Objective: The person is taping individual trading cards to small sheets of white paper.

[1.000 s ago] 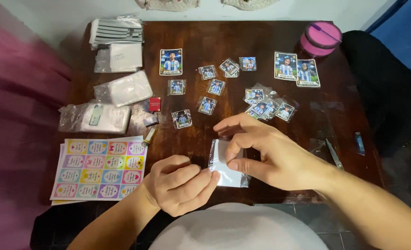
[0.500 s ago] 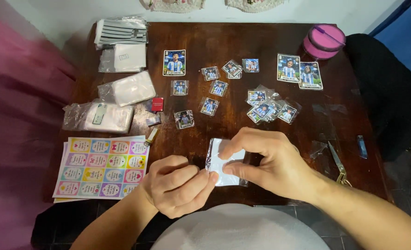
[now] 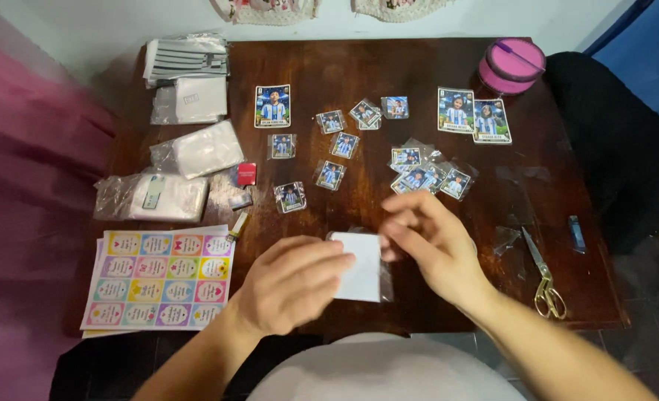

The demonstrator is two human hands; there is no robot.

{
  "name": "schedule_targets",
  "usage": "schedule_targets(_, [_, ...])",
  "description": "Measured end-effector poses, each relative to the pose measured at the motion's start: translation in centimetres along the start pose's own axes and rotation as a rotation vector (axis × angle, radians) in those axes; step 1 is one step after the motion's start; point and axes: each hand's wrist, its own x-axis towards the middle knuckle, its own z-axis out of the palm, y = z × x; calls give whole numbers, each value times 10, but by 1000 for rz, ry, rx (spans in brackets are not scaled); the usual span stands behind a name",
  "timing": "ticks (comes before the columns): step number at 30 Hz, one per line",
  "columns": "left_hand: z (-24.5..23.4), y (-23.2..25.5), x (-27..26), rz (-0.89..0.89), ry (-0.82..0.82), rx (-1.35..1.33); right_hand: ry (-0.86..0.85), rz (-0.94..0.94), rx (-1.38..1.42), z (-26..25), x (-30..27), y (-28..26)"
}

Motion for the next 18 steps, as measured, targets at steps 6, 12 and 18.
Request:
schedule_targets(6, [88, -17, -148, -1233, 14, -401, 134, 170, -431, -70, -82, 128])
schedule_targets(12, [173, -100, -215, -1679, 391, -699, 329, 706, -185, -130, -212, 257])
schedule_targets(18, [256, -219, -228, -1794, 623, -803, 672, 1120, 376, -234, -293, 365])
